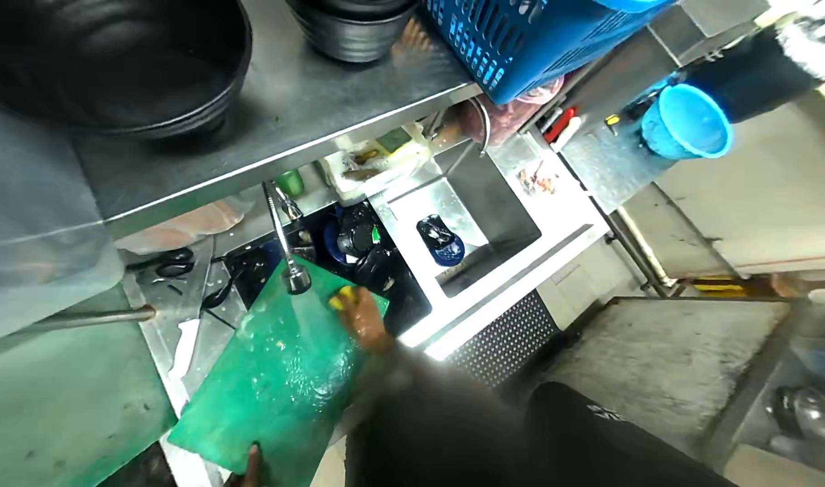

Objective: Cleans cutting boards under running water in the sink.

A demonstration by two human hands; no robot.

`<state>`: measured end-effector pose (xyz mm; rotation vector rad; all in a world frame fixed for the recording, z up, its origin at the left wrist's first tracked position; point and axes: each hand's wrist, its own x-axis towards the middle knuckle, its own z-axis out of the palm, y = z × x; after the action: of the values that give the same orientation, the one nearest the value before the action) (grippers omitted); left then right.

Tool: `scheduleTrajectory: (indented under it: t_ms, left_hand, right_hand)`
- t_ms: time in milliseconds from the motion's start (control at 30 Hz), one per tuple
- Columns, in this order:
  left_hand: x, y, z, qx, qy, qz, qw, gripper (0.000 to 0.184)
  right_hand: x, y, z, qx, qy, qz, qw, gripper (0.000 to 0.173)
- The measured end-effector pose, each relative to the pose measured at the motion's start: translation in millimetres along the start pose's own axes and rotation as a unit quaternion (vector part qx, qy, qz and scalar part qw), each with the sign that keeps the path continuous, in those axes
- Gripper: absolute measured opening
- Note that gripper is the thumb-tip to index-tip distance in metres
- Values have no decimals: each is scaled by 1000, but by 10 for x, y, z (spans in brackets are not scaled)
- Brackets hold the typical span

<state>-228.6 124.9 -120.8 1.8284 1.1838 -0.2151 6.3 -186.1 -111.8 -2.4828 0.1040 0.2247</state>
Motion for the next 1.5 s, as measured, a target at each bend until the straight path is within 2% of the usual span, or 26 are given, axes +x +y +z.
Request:
scheduleTrajectory:
  t_ms: [100,167,267,333,433,500,567,667,733,833,933,1000,1067,1133,1233,1300,1367,1433,1500]
  left_hand:
    - [66,164,-191,-110,-76,-59,989,70]
    - [-75,214,-254,-217,-135,-52,965,62]
    - [-314,220,-268,-347,-193,-73,915,36]
    - [-385,225,-253,-382,-210,-74,897,31]
    - [-519,232,-217,-449,-248,-28,858,37]
    - [-699,330,-194,-479,-237,18,845,47]
    - [-927,575,-176,-471,-176,70,861,54]
    - [-1266,1020,-204,-475,-106,99,868,41]
    - [-1496,1275,-244,-470,-92,82,874,36]
    - [-1831,1557,-453,-449,-57,21,892,44]
    - [-1975,1799,-569,-448,-58,12,892,40]
    - [-2002,1936,-582,-419,-74,16,905,34]
    - [-1985,2057,-528,-389,-85,31,917,29]
    - [-1928,2183,-478,-358,-94,50,928,26]
    - [-1857,2290,-321,-317,-117,60,939,27]
    - [-1795,2367,-199,-289,-115,60,949,28]
    - [-1746,2421,-110,-263,-88,52,959,30]
    - [-1772,2470,-54,-263,-49,29,963,34]
    - [-1739,2518,-16,-326,2,22,945,36]
  right_hand:
    - [-113,296,-150,8,76,47,996,46]
    - [-211,468,-207,11,85,70,994,46]
    - [-427,616,-135,65,101,79,990,46]
    - [-582,675,-2,113,118,69,984,45]
    - [-784,721,197,164,112,47,979,48]
    - [-902,677,292,187,90,39,977,48]
    - [-945,542,339,206,90,36,974,45]
    - [-877,314,105,203,114,59,971,38]
    - [-850,194,-282,169,68,81,980,32]
    - [-941,-243,-723,182,-57,-18,981,32]
    - [-1242,-770,-1063,232,-168,-152,946,40]
    - [-1534,-1156,-1169,240,-201,-209,926,44]
    - [-1614,-1481,-1096,242,-179,-266,916,44]
    - [-1309,-1611,-862,264,-158,-290,906,43]
    - [-530,-1405,-428,250,-159,-261,919,40]
    - [83,-1111,-136,130,-171,-218,952,46]
    - [550,-781,100,0,-198,-159,967,54]
    - [600,-655,43,-51,-225,-82,970,62]
    - [380,-843,-131,31,-210,-75,974,60]
